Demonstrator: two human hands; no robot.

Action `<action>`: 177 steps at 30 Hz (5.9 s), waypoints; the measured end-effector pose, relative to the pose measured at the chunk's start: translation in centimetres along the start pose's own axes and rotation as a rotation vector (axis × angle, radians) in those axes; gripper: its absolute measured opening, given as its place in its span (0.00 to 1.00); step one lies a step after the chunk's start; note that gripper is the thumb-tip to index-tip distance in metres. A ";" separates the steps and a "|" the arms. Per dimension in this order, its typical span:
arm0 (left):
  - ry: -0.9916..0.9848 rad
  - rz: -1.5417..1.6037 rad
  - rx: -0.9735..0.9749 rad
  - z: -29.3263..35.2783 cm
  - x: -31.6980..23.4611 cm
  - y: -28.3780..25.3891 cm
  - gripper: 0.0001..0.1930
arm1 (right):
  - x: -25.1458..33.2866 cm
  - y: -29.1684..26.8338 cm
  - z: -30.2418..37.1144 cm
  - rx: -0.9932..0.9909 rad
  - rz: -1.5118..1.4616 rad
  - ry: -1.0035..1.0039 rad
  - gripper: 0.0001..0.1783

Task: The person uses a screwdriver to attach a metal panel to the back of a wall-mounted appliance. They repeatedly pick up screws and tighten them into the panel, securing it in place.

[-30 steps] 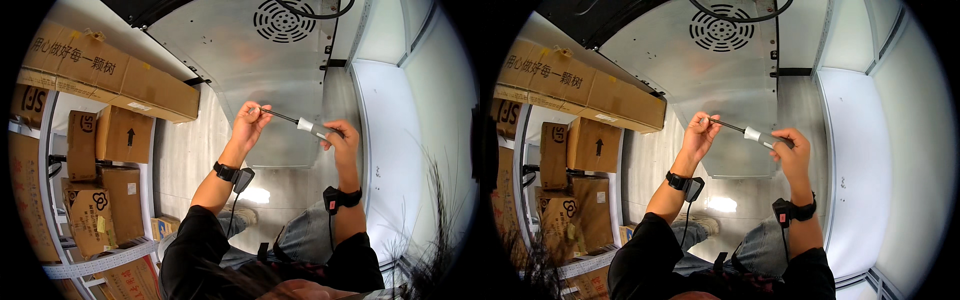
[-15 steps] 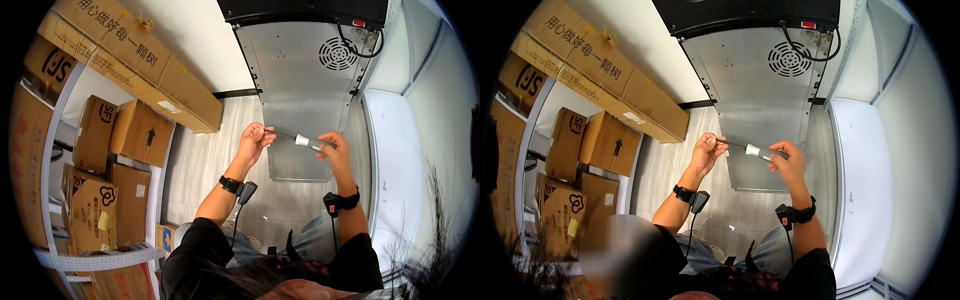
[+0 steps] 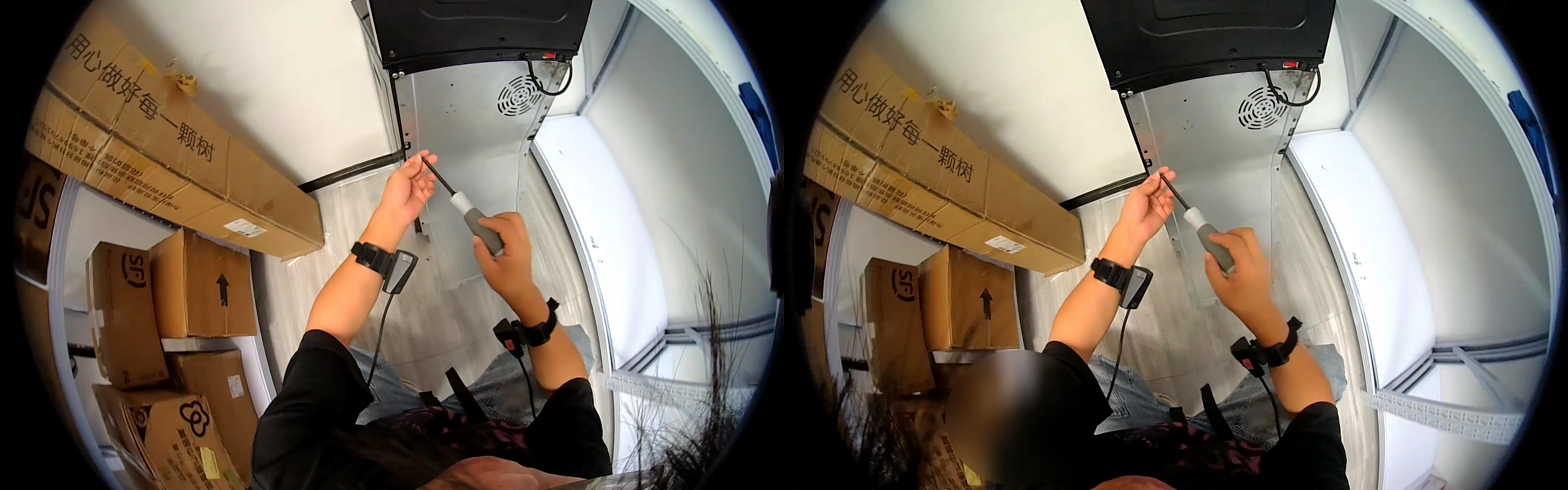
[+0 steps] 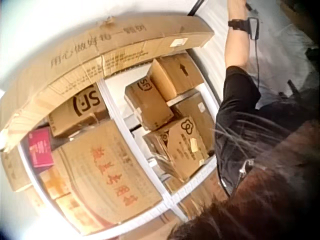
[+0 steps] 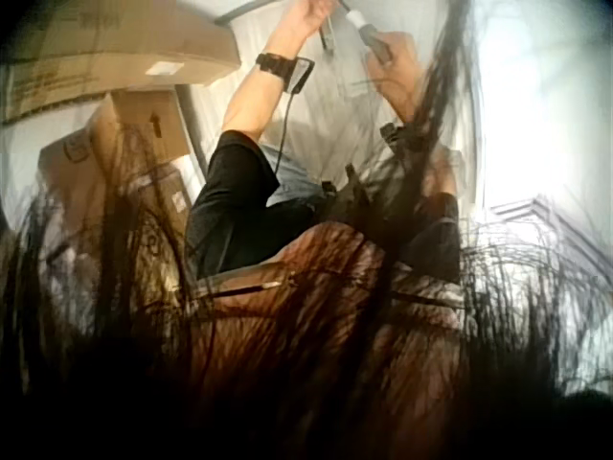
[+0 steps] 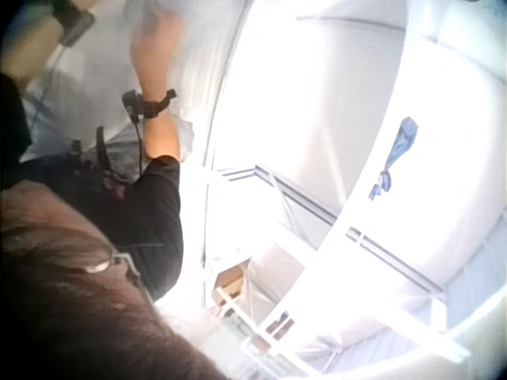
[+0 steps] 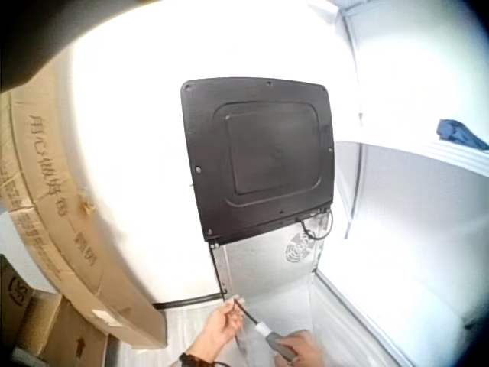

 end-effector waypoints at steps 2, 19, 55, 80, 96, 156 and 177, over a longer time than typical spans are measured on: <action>-0.026 0.023 0.017 -0.3 -0.7 0.4 0.12 | 1.5 0.8 0.1 -0.009 0.029 0.016 0.15; -0.113 0.092 -0.046 -1.2 -3.5 1.7 0.10 | 2.9 5.3 -1.4 -0.177 0.050 0.021 0.17; -0.061 -0.168 0.170 0.0 -3.8 2.0 0.11 | 4.0 5.0 -2.2 -0.151 0.044 0.061 0.20; 0.038 -0.271 0.046 0.6 -2.9 3.2 0.10 | 3.7 6.0 -0.4 -0.211 0.226 -0.129 0.22; -0.009 -0.349 0.041 1.0 -3.1 3.2 0.10 | 3.5 6.3 0.1 -0.142 0.157 -0.100 0.26; 0.040 -0.440 0.117 2.4 -2.8 2.9 0.10 | 4.2 5.5 0.0 0.111 -0.095 0.471 0.19; 0.041 -0.339 0.068 1.8 -2.8 3.1 0.05 | 5.0 5.4 -1.3 -0.147 0.235 -0.035 0.24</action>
Point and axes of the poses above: each hand's wrist, its own z-axis away from the middle knuckle, its own y-axis out of the palm, x = y × z, the point moved 2 cm from there along -z, towards the middle knuckle, and after that the axes turned 13 degrees about z, right-handed, at the moved point
